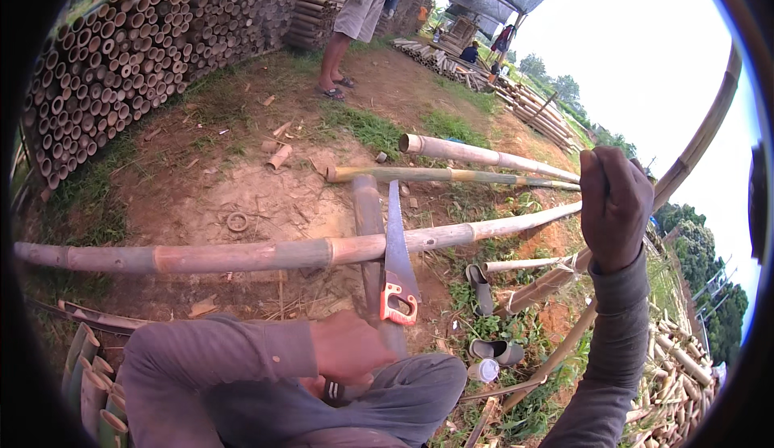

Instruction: The person sits on the ground and uses a hand saw to cut a long bamboo pole into shorter sections. They position the pole between their legs and saw through it repeatedly.

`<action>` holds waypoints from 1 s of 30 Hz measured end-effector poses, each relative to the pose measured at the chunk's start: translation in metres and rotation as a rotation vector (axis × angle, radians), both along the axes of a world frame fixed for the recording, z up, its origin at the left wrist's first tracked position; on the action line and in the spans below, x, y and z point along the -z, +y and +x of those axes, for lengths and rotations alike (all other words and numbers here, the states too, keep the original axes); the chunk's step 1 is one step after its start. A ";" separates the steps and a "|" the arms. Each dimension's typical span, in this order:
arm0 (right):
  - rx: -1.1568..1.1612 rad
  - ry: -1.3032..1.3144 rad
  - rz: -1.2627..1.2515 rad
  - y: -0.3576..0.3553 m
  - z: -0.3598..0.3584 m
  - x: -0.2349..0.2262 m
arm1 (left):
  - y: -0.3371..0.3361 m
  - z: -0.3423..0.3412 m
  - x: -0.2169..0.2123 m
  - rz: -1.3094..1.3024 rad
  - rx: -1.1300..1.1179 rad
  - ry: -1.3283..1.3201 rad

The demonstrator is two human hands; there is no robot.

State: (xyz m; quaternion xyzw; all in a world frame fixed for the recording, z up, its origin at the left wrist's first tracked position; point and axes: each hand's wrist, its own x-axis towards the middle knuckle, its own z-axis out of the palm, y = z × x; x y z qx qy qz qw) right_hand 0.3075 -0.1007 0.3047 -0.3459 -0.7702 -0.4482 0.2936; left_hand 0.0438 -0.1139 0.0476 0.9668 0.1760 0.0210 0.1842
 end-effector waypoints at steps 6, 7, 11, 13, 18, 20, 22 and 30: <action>0.056 -0.027 -0.538 0.039 0.002 0.219 | 0.076 -0.001 0.017 0.093 -0.212 0.274; 0.081 0.012 -0.630 0.048 0.008 0.257 | 0.089 -0.004 0.029 0.100 -0.261 0.298; 0.393 0.254 -0.948 0.073 0.041 0.398 | 0.123 -0.033 0.089 -0.028 -0.360 0.421; 0.400 0.563 -0.924 0.078 0.052 0.458 | 0.136 -0.049 0.113 -0.140 -0.369 0.576; 0.630 1.211 -0.867 0.087 0.078 0.533 | 0.154 -0.077 0.139 -0.312 -0.430 0.451; 0.604 1.288 -0.827 0.092 0.089 0.537 | 0.157 -0.078 0.143 -0.405 -0.447 0.433; 0.578 1.321 -0.775 0.096 0.094 0.535 | 0.158 -0.078 0.146 -0.465 -0.472 0.447; 0.427 1.311 -0.837 0.092 0.084 0.531 | 0.155 -0.069 0.155 -0.328 -0.509 0.524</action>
